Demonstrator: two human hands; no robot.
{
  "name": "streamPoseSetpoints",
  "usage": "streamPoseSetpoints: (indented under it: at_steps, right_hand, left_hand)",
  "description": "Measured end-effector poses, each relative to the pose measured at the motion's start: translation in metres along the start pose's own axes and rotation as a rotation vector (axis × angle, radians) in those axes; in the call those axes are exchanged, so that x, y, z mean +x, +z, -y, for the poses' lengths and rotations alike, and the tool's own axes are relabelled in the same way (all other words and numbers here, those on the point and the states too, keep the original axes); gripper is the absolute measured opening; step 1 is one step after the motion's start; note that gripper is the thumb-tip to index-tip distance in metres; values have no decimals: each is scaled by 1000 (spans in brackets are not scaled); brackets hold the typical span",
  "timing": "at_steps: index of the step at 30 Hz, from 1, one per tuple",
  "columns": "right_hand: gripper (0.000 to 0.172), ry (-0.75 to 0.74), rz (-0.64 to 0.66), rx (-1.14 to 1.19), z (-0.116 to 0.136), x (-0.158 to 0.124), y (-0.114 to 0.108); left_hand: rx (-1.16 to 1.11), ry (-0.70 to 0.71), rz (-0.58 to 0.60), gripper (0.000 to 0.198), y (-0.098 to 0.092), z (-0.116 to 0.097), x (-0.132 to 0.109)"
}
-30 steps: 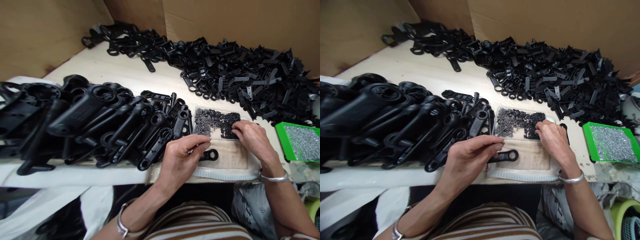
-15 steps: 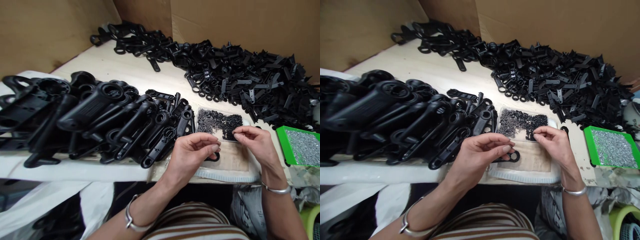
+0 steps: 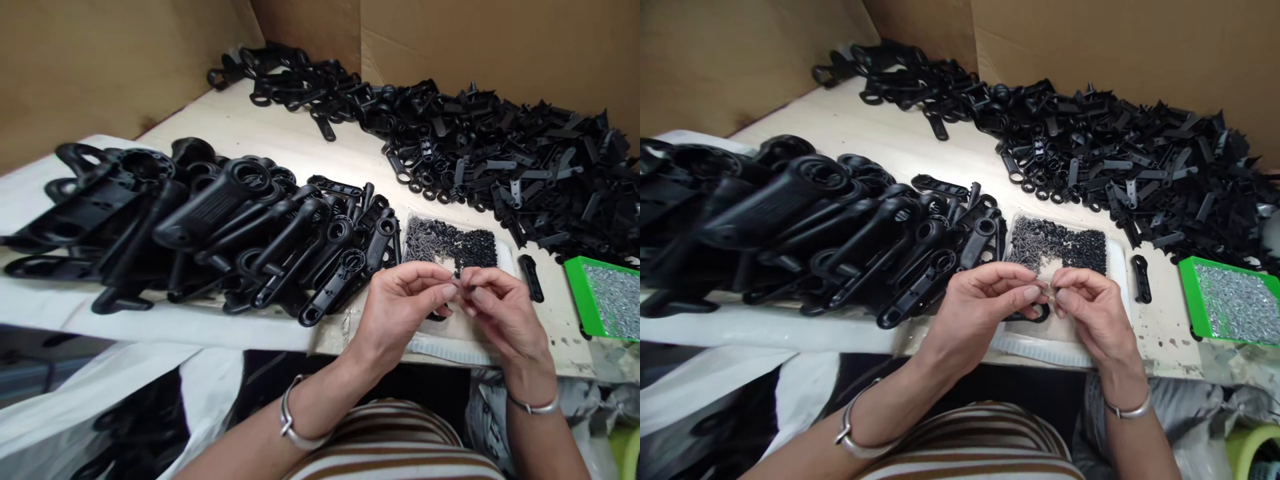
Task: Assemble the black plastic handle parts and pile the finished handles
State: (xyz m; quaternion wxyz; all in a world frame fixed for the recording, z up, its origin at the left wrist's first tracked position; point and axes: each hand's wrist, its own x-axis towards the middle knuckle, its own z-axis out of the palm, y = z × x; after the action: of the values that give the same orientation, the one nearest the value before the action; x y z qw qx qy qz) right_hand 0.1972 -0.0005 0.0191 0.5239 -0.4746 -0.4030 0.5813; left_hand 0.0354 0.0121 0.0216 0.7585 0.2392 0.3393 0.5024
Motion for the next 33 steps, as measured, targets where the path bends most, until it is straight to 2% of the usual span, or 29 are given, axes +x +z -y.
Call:
streamPoseSetpoints:
  at_steps: [4,9,14,23,33]
  right_hand:
    - [16,-80,-37,-90,-7,-1,1]
    - [3,-264,-40,-318,-13,-4,-1]
    - [12,-529,-126,-625,-9,-9,5]
    - [21,-786,-119,-923,-7,-14,9]
    - [16,-799,-142,-946,-8,-13,9]
  left_hand:
    - [-18,-1,7,19,-1,0,1]
    - [-30,4,8,17,-2,2,2]
    - [-39,-13,-19,16,-1,1,1]
    - [-24,-23,4,15,-2,2,0]
    - [-13,-47,-34,19,-5,3,1]
